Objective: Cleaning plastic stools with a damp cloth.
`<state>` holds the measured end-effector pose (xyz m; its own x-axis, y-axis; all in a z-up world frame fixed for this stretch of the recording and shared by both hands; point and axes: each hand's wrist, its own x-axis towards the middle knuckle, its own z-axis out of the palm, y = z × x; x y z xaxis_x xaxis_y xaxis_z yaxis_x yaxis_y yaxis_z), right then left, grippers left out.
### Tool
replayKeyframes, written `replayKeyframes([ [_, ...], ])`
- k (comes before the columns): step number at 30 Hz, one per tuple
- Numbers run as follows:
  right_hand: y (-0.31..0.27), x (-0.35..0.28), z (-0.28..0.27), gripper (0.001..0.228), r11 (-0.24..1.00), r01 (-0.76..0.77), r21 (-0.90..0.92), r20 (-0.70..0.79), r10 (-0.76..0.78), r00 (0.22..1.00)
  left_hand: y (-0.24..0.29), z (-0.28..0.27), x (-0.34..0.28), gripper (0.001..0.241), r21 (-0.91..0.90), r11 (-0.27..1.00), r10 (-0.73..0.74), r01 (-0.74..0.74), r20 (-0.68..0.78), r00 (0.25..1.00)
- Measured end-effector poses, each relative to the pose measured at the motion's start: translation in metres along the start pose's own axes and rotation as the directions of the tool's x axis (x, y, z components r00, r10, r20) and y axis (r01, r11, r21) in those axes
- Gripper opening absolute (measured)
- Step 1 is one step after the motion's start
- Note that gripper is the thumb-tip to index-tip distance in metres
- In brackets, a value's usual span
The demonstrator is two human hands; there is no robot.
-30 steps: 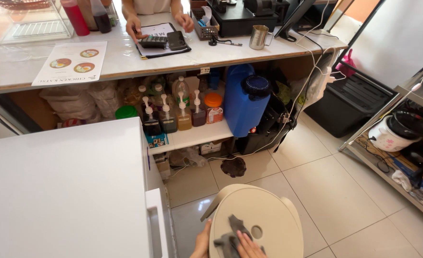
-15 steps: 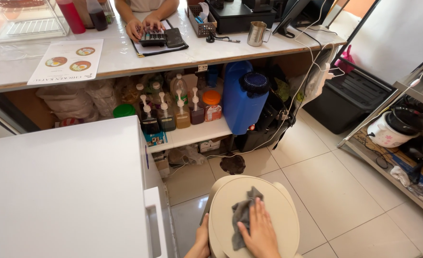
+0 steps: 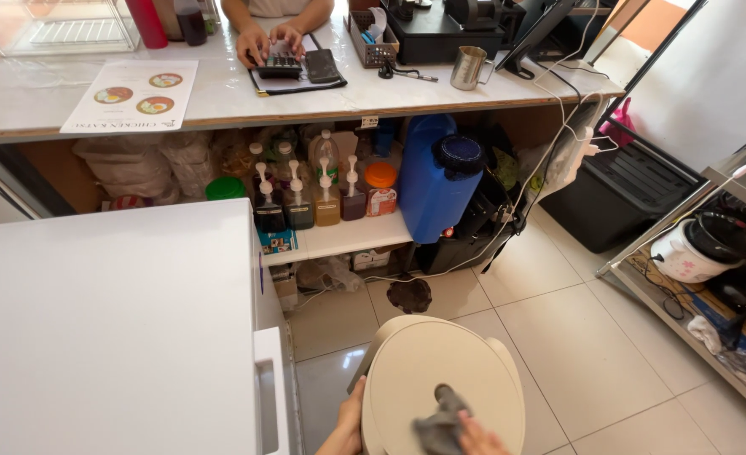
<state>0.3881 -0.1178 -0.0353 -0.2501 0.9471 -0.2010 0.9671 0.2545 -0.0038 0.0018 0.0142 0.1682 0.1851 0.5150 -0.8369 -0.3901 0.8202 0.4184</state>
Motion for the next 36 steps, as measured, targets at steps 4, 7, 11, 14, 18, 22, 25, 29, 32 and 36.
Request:
replayKeyframes([
  [4, -0.022, -0.048, -0.191, 0.062, 0.942, -0.334, 0.024, 0.038, 0.333, 0.942, 0.002, 0.008, -0.022, 0.071, 0.009, 1.000, -0.006, 0.006, 0.014, 1.000],
  [7, -0.057, -0.037, -0.267, 0.055, 0.914, -0.344, 0.217, -0.200, 0.386, 0.901, -0.001, 0.002, -0.014, 0.070, -0.054, 0.999, 0.008, -0.006, 0.051, 0.999],
  [11, -0.087, -0.009, -0.322, 0.065, 0.900, -0.351, 0.259, -0.256, 0.415, 0.873, -0.001, -0.004, -0.009, 0.068, -0.080, 0.997, 0.015, -0.012, 0.034, 0.999],
  [14, -0.109, 0.002, -0.358, 0.075, 0.894, -0.377, 0.242, -0.239, 0.431, 0.870, -0.007, -0.013, -0.002, 0.067, -0.132, 0.991, 0.017, -0.013, 0.030, 0.999],
  [18, -0.121, 0.007, -0.370, 0.080, 0.897, -0.379, 0.227, -0.258, 0.430, 0.865, -0.011, -0.019, 0.003, 0.067, -0.182, 0.983, 0.012, -0.003, 0.052, 0.999],
  [22, -0.121, 0.001, -0.358, 0.076, 0.899, -0.378, 0.222, -0.259, 0.428, 0.866, -0.019, -0.025, 0.014, 0.067, -0.185, 0.983, 0.022, -0.013, 0.047, 0.999],
  [25, -0.117, -0.003, -0.346, 0.079, 0.889, -0.393, 0.236, -0.260, 0.448, 0.856, -0.024, -0.026, 0.017, 0.069, -0.169, 0.985, 0.032, -0.022, 0.054, 0.998],
  [29, -0.105, 0.000, -0.341, 0.079, 0.890, -0.401, 0.218, -0.247, 0.448, 0.859, -0.018, -0.014, 0.002, 0.068, -0.133, 0.991, 0.009, -0.005, 0.024, 1.000],
  [32, -0.099, 0.006, -0.349, 0.078, 0.889, -0.395, 0.231, -0.264, 0.448, 0.854, -0.015, -0.006, -0.001, 0.068, -0.120, 0.993, -0.006, 0.009, 0.024, 1.000],
  [36, -0.096, 0.017, -0.365, 0.082, 0.879, -0.400, 0.261, -0.280, 0.466, 0.840, 0.002, 0.013, -0.035, 0.068, -0.075, 0.996, -0.056, 0.055, -0.022, 0.998],
])
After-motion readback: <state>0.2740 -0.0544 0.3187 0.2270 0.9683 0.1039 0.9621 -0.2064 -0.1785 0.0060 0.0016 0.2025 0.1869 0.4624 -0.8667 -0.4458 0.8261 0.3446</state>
